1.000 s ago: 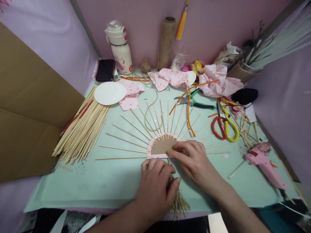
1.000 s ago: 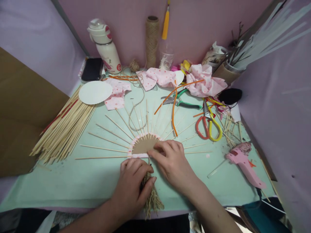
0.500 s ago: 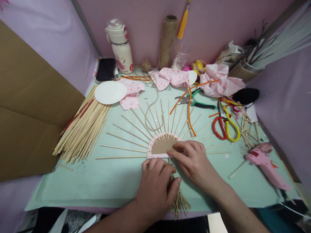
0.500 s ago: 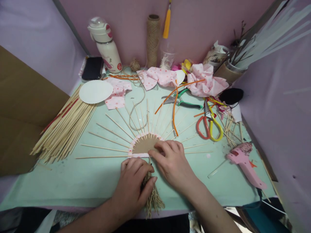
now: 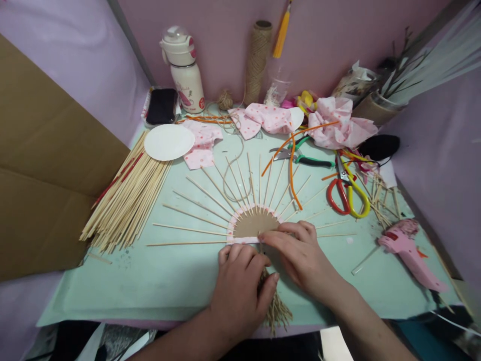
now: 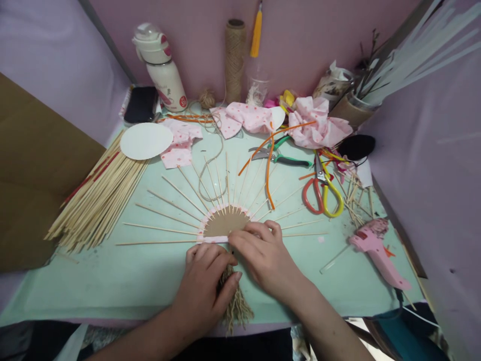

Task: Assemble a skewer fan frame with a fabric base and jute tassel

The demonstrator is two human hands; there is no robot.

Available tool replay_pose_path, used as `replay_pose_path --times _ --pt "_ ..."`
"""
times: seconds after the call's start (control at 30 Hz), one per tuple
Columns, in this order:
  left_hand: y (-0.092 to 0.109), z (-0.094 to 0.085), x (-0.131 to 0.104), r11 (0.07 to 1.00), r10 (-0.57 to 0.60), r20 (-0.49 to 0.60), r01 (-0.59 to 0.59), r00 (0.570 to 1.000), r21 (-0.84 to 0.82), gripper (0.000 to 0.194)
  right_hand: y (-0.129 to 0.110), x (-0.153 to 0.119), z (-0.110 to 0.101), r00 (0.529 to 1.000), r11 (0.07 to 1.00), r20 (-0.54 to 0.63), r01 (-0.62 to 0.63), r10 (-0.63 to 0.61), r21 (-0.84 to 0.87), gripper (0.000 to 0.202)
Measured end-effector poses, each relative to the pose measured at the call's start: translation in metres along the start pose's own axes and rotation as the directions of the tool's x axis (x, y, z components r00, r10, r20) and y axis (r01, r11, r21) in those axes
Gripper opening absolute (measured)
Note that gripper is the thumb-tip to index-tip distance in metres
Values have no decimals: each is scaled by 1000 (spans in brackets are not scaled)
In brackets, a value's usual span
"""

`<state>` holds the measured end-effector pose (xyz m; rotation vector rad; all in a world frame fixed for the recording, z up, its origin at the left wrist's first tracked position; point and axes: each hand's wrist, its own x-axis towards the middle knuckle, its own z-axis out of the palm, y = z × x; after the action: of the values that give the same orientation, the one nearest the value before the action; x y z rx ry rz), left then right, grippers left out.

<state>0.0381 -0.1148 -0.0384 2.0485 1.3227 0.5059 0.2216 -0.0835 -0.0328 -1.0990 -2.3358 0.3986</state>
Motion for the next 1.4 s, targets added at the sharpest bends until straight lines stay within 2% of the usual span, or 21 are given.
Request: replay_pose_path --times 0.37,0.6,0.7,0.8,0.93,1.07,1.2,1.4 --pt "2 -1 -2 1000 -13 31 12 999 14 16 1 -1 6 997 996 38 -70 72 -48 30" --pt "0 -1 -2 999 26 7 -26 1000 36 18 1 -1 8 994 994 66 -88 92 -60 30" --pt "-2 -1 -7 995 90 -53 -88 995 36 22 0 -2 7 996 995 14 -83 84 -56 32" --pt "-7 -2 -14 989 139 -158 -146 978 -32 25 1 -4 5 993 995 -74 -96 94 -34 35" --pt "-11 -6 -20 977 100 -279 -148 955 -155 23 3 -7 4 975 989 -166 -149 147 5 37" --pt "-12 -9 -17 964 115 -338 -186 934 -187 23 4 -8 6 973 988 -170 -154 154 14 34" --pt "-11 -6 -16 977 112 -317 -163 942 -140 25 5 -6 7 983 994 -148 -111 108 -10 29" --pt "-10 -4 -13 992 101 -213 -83 972 95 35 3 -4 8 989 990 -98 -122 115 -69 25"
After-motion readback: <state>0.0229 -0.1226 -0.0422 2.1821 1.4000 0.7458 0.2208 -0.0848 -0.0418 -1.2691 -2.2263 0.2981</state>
